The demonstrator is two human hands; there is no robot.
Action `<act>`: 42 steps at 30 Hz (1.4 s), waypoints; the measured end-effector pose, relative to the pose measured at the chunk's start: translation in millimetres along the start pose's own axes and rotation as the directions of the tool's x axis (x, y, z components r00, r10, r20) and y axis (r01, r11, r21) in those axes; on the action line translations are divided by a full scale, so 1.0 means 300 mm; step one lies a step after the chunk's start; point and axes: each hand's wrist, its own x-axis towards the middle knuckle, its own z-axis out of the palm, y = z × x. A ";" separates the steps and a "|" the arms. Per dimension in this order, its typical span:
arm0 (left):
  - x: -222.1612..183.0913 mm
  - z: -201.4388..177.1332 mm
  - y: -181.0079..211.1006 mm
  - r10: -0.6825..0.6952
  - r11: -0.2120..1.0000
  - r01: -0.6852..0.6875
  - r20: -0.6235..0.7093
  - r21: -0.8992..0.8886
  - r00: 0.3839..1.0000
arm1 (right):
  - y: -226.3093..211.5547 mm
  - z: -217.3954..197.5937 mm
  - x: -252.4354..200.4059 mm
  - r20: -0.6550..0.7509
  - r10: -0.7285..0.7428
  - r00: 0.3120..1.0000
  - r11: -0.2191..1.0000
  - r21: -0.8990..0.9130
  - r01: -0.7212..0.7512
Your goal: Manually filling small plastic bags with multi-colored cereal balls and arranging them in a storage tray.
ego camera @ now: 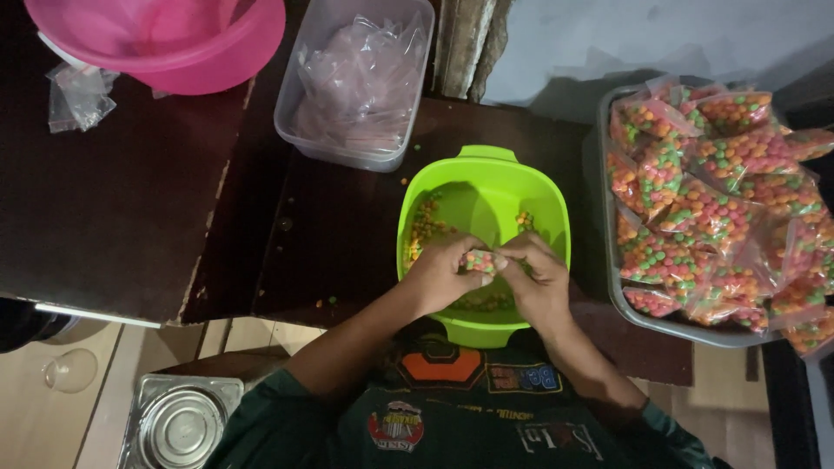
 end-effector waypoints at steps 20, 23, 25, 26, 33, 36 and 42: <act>0.009 0.003 -0.025 0.343 0.937 -0.350 -0.155 -0.017 0.926 | 0.055 0.001 -0.022 0.116 -0.003 0.993 0.997 -0.083 0.012; 0.005 -0.009 -0.024 0.249 0.959 -0.268 -0.174 -0.096 0.953 | 0.035 0.000 -0.025 0.102 0.062 0.993 0.997 -0.041 -0.058; 0.004 -0.015 -0.026 0.135 0.967 -0.170 -0.181 -0.191 0.974 | 0.035 0.000 -0.027 0.075 0.128 0.989 0.992 -0.023 -0.126; 0.004 -0.014 -0.029 0.132 0.960 -0.178 -0.209 -0.217 0.969 | 0.056 0.000 -0.035 0.081 0.133 0.988 0.991 -0.038 -0.130; 0.014 -0.019 -0.040 0.057 0.939 -0.151 -0.293 -0.308 0.954 | 0.067 -0.006 -0.037 0.069 0.154 0.986 0.984 -0.104 -0.146; 0.013 -0.020 -0.029 0.103 0.945 -0.190 -0.308 -0.268 0.946 | 0.083 -0.008 -0.047 0.078 0.158 0.984 0.986 -0.072 -0.153; -0.003 -0.017 -0.006 0.197 0.945 -0.248 -0.236 -0.211 0.952 | 0.080 0.004 -0.036 0.134 0.075 0.988 0.993 -0.098 -0.062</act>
